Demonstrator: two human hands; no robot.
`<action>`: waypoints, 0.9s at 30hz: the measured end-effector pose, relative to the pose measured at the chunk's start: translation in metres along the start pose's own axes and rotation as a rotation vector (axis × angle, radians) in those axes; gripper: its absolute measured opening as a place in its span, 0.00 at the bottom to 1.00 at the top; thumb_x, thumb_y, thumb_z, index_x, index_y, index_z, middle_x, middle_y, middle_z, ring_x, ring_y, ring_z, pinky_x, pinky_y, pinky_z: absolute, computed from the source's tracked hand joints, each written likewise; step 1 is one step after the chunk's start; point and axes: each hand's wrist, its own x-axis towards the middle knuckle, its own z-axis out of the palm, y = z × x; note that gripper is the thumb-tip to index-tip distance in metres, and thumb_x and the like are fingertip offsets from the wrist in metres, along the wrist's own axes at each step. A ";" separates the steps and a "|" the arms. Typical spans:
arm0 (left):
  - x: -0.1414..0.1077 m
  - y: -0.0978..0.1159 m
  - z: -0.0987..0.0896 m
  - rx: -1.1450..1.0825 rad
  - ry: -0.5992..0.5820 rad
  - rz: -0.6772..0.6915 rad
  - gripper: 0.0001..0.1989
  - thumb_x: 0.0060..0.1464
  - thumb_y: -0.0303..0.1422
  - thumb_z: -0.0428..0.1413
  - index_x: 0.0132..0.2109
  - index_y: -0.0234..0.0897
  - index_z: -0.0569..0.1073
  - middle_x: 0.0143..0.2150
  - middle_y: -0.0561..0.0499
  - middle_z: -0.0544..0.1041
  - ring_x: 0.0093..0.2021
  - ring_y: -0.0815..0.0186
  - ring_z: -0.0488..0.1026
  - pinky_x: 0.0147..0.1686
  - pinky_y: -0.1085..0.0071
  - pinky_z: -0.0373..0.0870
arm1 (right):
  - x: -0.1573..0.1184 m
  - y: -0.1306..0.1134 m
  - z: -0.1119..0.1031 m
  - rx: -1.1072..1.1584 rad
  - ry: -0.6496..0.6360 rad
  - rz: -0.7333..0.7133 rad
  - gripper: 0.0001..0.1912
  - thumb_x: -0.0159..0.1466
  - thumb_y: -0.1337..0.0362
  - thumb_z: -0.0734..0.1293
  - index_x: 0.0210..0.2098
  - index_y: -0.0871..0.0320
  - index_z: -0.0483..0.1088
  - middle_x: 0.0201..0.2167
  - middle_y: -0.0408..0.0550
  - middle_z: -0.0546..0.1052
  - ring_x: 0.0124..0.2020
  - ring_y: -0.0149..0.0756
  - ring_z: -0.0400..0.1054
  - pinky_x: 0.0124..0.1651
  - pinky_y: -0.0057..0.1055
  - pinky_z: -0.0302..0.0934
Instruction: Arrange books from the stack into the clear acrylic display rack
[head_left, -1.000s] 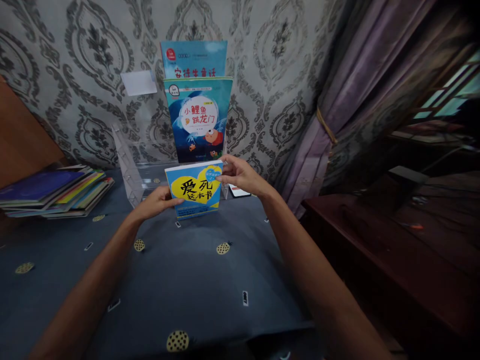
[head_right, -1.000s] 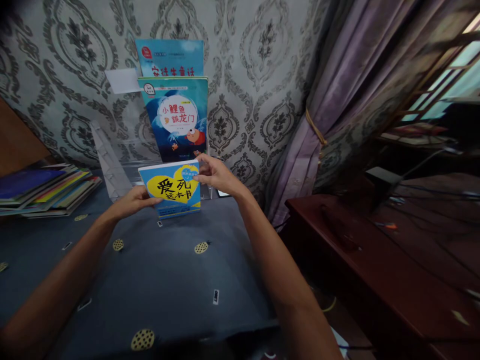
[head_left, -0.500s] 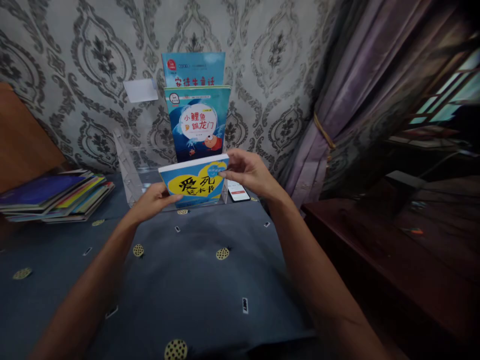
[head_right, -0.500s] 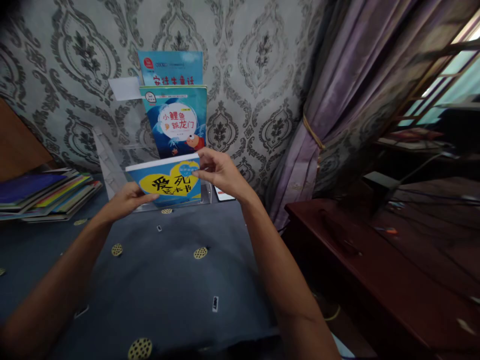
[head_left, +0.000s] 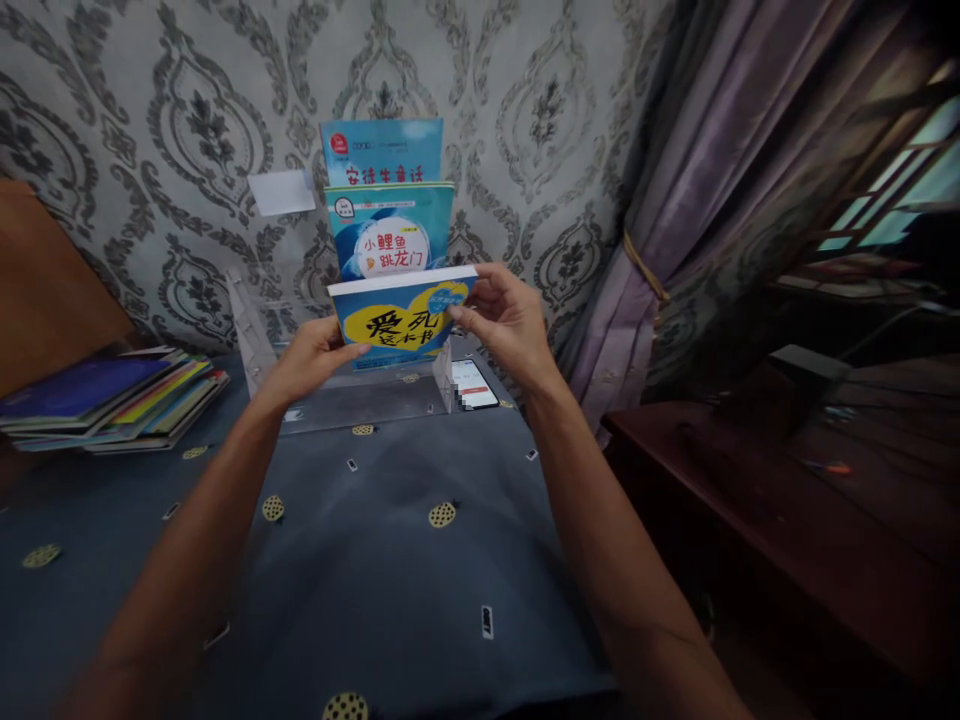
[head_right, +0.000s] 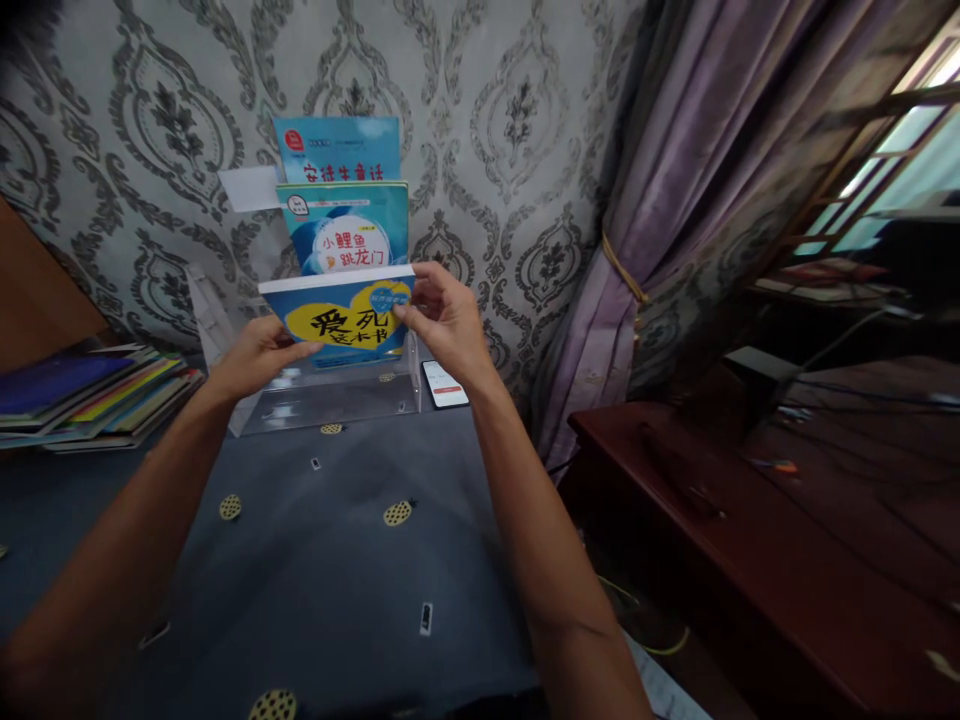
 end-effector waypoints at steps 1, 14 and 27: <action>0.001 -0.004 0.001 0.001 -0.008 -0.004 0.26 0.49 0.49 0.66 0.49 0.35 0.79 0.47 0.45 0.84 0.49 0.54 0.79 0.51 0.58 0.77 | 0.000 0.003 0.001 0.003 0.003 0.015 0.28 0.60 0.44 0.72 0.53 0.52 0.66 0.40 0.44 0.74 0.45 0.37 0.72 0.48 0.34 0.69; -0.011 -0.042 0.002 0.001 -0.068 -0.042 0.22 0.51 0.47 0.63 0.48 0.36 0.80 0.47 0.45 0.84 0.46 0.57 0.81 0.49 0.59 0.79 | -0.002 0.016 0.004 0.104 -0.143 0.135 0.20 0.54 0.53 0.76 0.40 0.54 0.68 0.35 0.42 0.76 0.40 0.36 0.73 0.47 0.36 0.70; 0.011 -0.008 -0.022 0.078 0.081 0.091 0.23 0.54 0.46 0.63 0.49 0.33 0.79 0.46 0.44 0.84 0.45 0.58 0.81 0.49 0.59 0.79 | 0.012 -0.005 0.012 0.047 0.063 -0.113 0.18 0.61 0.51 0.73 0.47 0.52 0.72 0.41 0.43 0.78 0.44 0.37 0.74 0.49 0.36 0.72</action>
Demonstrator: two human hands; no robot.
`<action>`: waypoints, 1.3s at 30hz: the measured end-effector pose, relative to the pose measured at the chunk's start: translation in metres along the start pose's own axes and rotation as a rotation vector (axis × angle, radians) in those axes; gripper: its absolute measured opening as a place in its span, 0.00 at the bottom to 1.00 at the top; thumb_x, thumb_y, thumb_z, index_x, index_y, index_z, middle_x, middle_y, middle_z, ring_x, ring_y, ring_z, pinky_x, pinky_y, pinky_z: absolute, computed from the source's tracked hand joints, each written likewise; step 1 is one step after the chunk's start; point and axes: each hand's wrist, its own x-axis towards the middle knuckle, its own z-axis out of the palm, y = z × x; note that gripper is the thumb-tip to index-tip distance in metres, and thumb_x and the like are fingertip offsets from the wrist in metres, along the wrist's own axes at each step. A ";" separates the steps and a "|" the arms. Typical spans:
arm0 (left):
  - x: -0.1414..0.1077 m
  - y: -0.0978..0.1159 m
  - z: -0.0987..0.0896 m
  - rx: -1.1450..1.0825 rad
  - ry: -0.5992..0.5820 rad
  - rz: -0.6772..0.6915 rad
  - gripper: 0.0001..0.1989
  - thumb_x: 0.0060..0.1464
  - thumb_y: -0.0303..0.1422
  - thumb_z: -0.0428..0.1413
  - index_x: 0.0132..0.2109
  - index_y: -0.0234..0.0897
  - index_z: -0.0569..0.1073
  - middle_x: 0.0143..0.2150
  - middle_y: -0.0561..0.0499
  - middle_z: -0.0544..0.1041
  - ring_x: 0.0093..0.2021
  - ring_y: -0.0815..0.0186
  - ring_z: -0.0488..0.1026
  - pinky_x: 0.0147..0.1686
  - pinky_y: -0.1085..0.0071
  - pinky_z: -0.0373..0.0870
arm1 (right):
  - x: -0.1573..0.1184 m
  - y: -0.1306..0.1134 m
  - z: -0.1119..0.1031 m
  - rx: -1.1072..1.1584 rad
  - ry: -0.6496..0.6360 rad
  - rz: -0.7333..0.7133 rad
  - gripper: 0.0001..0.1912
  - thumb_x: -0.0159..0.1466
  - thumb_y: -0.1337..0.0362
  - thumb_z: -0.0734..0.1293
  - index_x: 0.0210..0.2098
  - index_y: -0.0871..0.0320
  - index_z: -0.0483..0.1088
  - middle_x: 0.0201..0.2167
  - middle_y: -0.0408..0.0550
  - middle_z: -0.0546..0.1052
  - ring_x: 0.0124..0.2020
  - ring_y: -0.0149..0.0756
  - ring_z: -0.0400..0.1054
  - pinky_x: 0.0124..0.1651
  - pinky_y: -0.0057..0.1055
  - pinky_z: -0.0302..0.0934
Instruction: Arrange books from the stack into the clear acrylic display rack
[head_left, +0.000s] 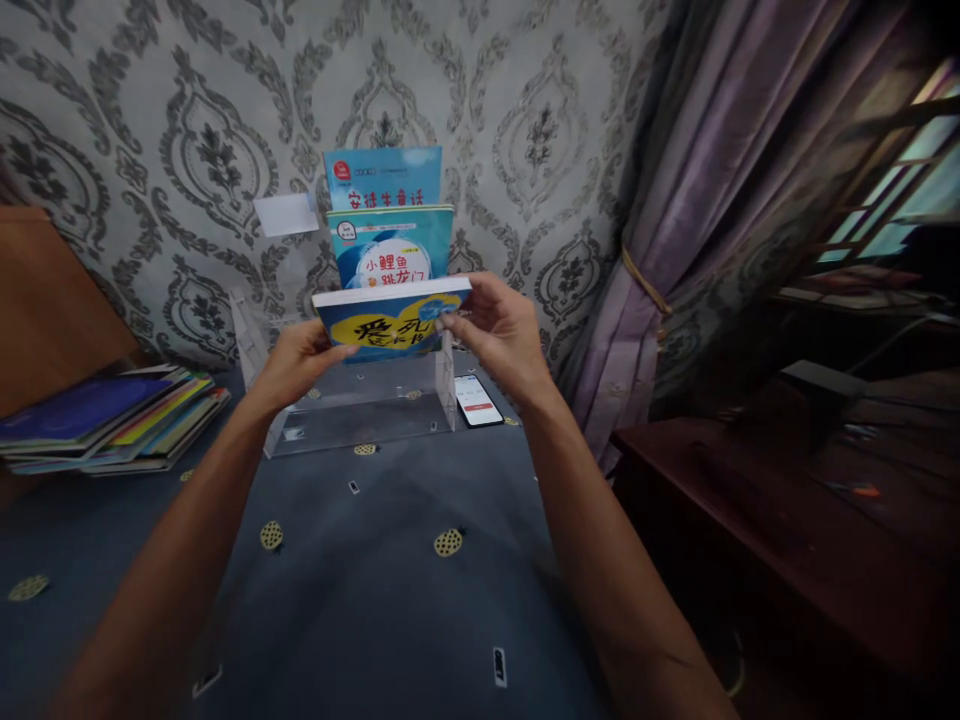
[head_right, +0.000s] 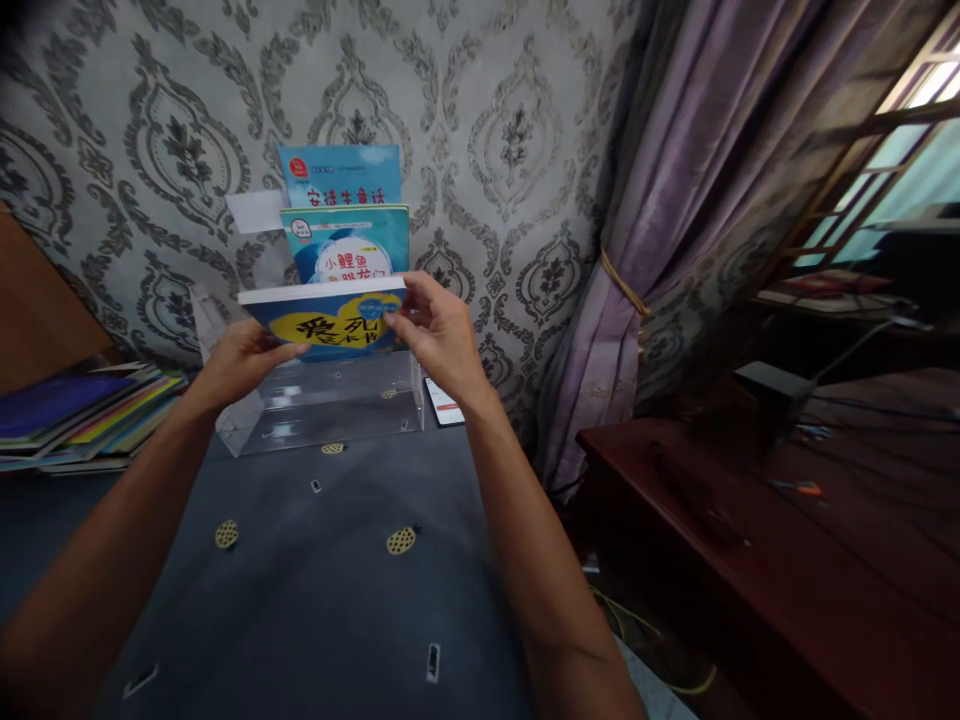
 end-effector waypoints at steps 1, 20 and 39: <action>0.003 0.003 0.001 0.005 0.002 0.018 0.24 0.54 0.47 0.63 0.50 0.34 0.79 0.46 0.44 0.84 0.46 0.58 0.81 0.50 0.59 0.79 | 0.001 -0.001 -0.001 0.009 0.013 -0.015 0.19 0.61 0.51 0.73 0.47 0.52 0.71 0.41 0.43 0.78 0.44 0.37 0.74 0.49 0.36 0.72; 0.033 -0.042 0.031 -0.025 -0.186 0.008 0.23 0.52 0.47 0.63 0.48 0.33 0.78 0.46 0.44 0.84 0.46 0.57 0.80 0.50 0.59 0.77 | -0.006 0.047 -0.018 -0.059 0.039 0.165 0.19 0.60 0.54 0.71 0.47 0.54 0.70 0.40 0.46 0.79 0.42 0.39 0.75 0.50 0.40 0.71; 0.018 -0.068 0.047 -0.208 -0.148 -0.118 0.27 0.50 0.41 0.62 0.54 0.32 0.72 0.54 0.37 0.80 0.51 0.54 0.79 0.55 0.53 0.73 | -0.011 0.075 -0.013 -0.082 0.054 0.243 0.23 0.60 0.57 0.68 0.54 0.56 0.70 0.45 0.54 0.80 0.47 0.44 0.76 0.47 0.45 0.73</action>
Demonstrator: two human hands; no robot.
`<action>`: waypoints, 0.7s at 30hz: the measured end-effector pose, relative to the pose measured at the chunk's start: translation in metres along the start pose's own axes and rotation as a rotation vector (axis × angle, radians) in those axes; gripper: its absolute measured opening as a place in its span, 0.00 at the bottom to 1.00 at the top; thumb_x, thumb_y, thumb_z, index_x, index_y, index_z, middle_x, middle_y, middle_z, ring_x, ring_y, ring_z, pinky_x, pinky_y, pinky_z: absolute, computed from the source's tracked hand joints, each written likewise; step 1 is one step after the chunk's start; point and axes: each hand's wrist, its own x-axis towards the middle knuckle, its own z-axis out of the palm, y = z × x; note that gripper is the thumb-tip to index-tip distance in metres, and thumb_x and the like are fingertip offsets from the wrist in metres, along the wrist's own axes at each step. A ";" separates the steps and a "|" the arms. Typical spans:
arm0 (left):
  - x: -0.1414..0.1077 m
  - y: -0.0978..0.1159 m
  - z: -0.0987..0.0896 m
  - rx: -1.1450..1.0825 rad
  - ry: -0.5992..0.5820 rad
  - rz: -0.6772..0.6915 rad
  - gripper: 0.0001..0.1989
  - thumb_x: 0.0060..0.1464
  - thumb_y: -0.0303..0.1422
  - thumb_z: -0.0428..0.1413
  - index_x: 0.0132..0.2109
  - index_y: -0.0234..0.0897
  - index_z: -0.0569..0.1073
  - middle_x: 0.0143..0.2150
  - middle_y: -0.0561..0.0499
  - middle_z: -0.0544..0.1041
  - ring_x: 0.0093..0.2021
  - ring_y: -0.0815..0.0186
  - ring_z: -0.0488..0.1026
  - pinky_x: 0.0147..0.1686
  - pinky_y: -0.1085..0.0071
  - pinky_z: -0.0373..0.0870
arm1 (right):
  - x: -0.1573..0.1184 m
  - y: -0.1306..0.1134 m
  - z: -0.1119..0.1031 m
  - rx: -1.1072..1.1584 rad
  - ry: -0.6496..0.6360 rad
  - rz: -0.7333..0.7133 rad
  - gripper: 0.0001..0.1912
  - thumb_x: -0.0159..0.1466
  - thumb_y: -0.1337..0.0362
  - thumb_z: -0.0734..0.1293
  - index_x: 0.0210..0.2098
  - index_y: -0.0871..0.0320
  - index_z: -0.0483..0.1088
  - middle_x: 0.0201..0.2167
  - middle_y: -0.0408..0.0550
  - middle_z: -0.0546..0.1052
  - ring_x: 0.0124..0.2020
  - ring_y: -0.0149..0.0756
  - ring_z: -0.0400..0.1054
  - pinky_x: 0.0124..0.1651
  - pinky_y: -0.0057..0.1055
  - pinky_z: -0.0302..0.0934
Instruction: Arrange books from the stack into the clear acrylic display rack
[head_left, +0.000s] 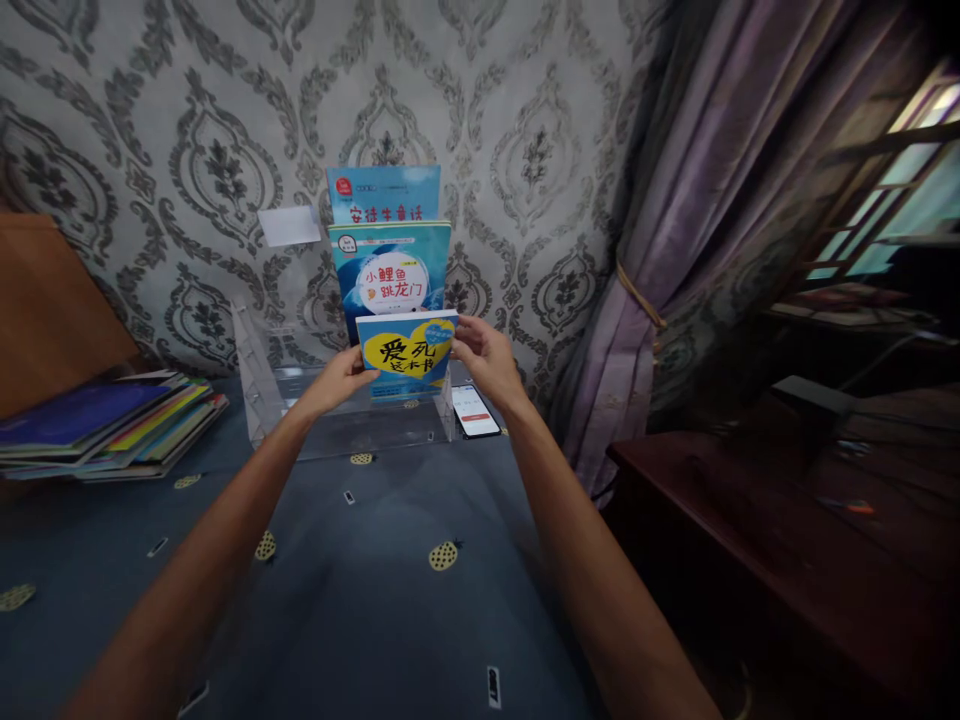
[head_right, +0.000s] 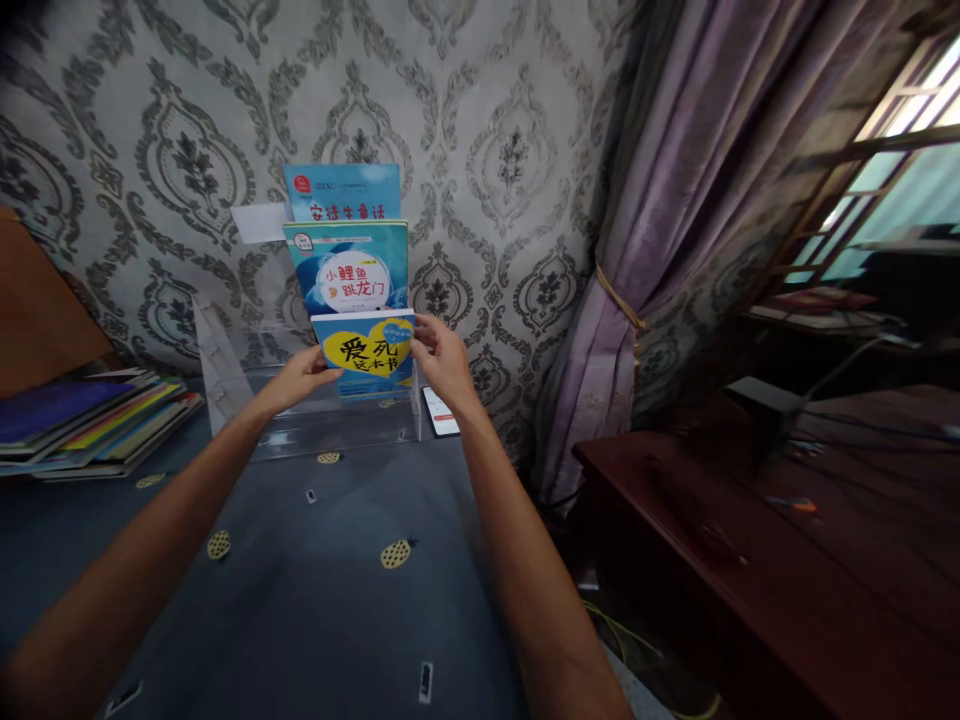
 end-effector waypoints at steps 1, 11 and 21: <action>-0.002 0.000 0.000 -0.006 -0.002 0.002 0.27 0.50 0.41 0.62 0.55 0.32 0.71 0.54 0.37 0.80 0.51 0.54 0.79 0.55 0.53 0.73 | 0.000 0.001 0.000 -0.003 0.007 0.001 0.23 0.60 0.57 0.67 0.54 0.56 0.70 0.45 0.55 0.80 0.47 0.44 0.76 0.47 0.45 0.73; -0.041 0.003 -0.009 0.325 0.242 -0.018 0.17 0.57 0.34 0.55 0.53 0.35 0.70 0.52 0.40 0.80 0.53 0.56 0.77 0.54 0.56 0.72 | 0.000 0.003 -0.001 -0.068 0.110 -0.040 0.25 0.59 0.56 0.68 0.54 0.57 0.71 0.46 0.58 0.80 0.48 0.48 0.77 0.44 0.46 0.75; -0.136 0.014 -0.076 0.787 0.525 -0.169 0.15 0.63 0.31 0.46 0.52 0.36 0.72 0.46 0.45 0.81 0.48 0.60 0.77 0.52 0.62 0.72 | -0.006 -0.036 0.006 -0.349 0.291 -0.151 0.19 0.60 0.62 0.66 0.50 0.57 0.75 0.46 0.60 0.82 0.47 0.51 0.78 0.47 0.52 0.73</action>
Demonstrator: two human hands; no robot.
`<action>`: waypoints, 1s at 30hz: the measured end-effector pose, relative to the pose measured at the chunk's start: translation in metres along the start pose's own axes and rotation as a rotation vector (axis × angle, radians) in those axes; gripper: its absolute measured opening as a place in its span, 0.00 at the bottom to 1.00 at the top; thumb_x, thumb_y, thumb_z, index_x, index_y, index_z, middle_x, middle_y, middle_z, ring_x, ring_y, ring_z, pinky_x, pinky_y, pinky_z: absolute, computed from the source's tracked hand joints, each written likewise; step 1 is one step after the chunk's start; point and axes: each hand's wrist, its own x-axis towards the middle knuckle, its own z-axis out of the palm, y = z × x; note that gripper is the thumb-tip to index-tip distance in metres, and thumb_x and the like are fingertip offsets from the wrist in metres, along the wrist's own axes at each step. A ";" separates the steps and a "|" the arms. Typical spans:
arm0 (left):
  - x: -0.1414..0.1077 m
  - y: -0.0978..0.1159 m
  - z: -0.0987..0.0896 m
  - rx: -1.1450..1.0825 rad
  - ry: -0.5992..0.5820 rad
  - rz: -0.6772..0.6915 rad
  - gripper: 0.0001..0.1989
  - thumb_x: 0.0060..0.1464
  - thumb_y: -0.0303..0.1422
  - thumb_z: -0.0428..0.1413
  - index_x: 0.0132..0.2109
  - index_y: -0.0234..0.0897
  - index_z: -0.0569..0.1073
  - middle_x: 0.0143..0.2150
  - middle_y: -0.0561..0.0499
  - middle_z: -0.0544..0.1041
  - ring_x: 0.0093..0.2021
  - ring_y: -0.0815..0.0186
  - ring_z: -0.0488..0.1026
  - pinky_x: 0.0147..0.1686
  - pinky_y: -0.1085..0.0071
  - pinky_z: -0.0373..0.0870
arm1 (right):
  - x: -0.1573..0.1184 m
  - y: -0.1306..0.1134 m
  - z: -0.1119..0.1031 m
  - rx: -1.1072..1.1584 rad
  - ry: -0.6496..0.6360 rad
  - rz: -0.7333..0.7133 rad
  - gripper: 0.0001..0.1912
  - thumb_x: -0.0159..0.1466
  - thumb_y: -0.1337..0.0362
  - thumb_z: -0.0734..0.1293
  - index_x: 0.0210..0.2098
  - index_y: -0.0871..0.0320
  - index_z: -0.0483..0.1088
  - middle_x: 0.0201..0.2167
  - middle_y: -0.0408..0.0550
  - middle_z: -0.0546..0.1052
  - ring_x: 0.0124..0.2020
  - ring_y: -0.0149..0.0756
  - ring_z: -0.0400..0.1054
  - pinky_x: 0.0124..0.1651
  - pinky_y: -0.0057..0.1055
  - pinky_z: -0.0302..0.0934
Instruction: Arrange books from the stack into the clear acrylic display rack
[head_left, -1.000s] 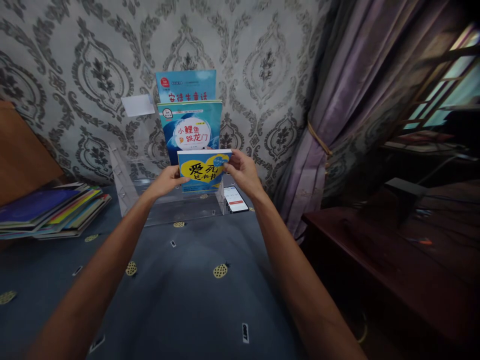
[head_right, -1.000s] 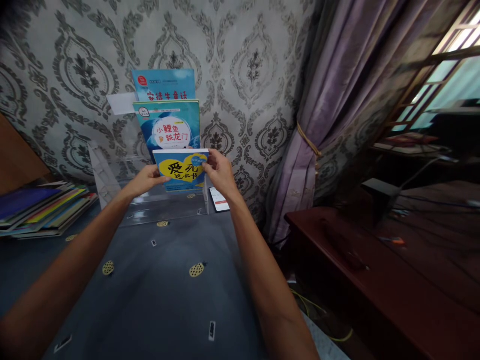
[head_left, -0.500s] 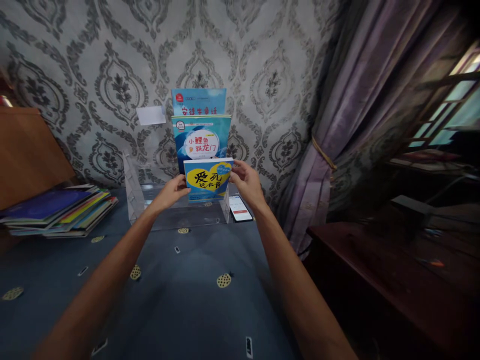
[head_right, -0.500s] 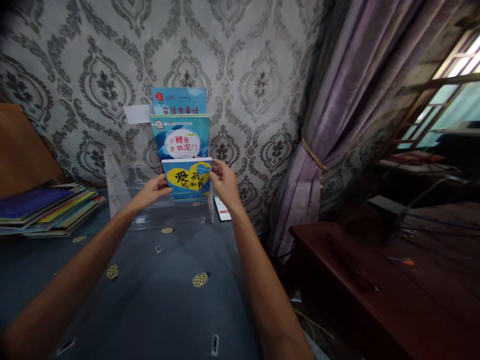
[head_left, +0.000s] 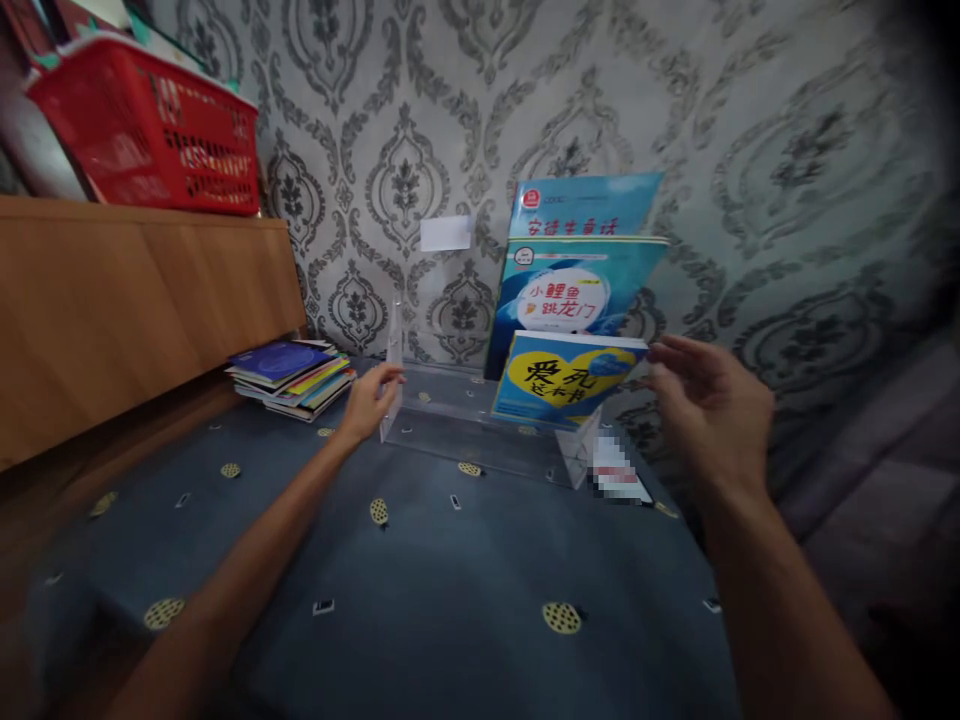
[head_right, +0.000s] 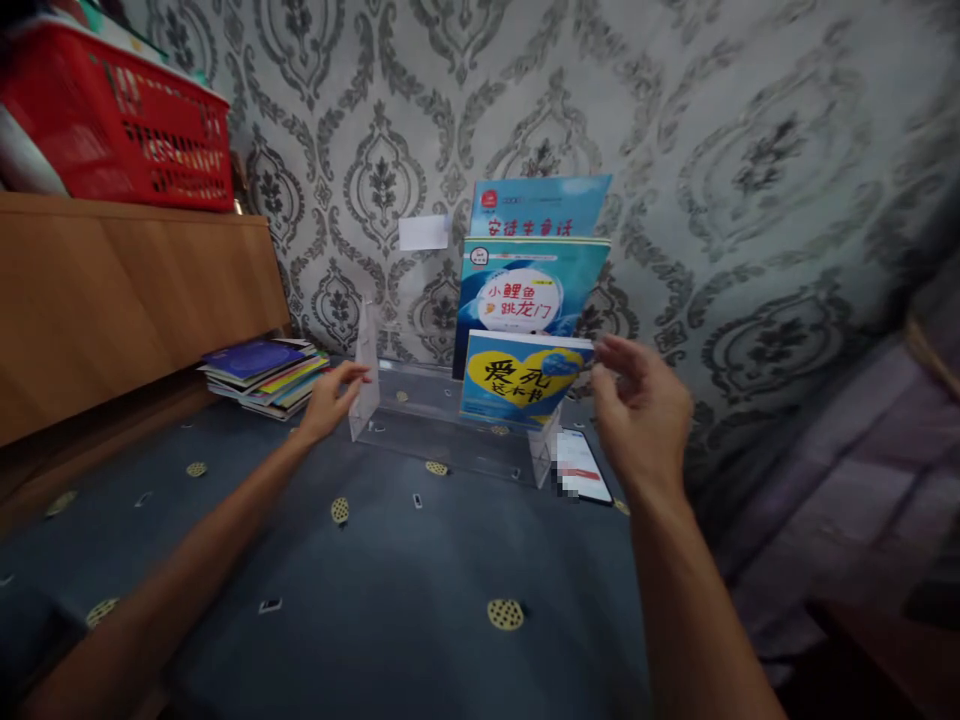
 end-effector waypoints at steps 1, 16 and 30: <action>-0.002 -0.012 -0.012 0.071 0.045 -0.050 0.15 0.62 0.31 0.46 0.51 0.36 0.73 0.46 0.43 0.81 0.50 0.58 0.77 0.54 0.60 0.71 | 0.000 -0.007 0.000 0.012 0.043 -0.009 0.18 0.60 0.62 0.66 0.48 0.57 0.75 0.45 0.59 0.82 0.46 0.50 0.78 0.46 0.52 0.73; -0.016 -0.108 -0.110 0.829 -0.085 -0.351 0.24 0.60 0.26 0.43 0.58 0.34 0.74 0.56 0.32 0.78 0.59 0.43 0.72 0.58 0.39 0.59 | -0.027 -0.077 0.008 0.056 -0.170 -0.267 0.10 0.67 0.62 0.64 0.43 0.54 0.77 0.33 0.48 0.84 0.31 0.39 0.80 0.32 0.35 0.75; -0.056 -0.013 -0.070 0.862 -0.420 -0.147 0.17 0.57 0.21 0.48 0.48 0.28 0.79 0.43 0.29 0.81 0.46 0.43 0.79 0.45 0.50 0.71 | -0.072 -0.061 0.047 0.100 -0.613 -0.381 0.14 0.69 0.65 0.60 0.46 0.53 0.76 0.32 0.46 0.84 0.29 0.38 0.80 0.32 0.32 0.73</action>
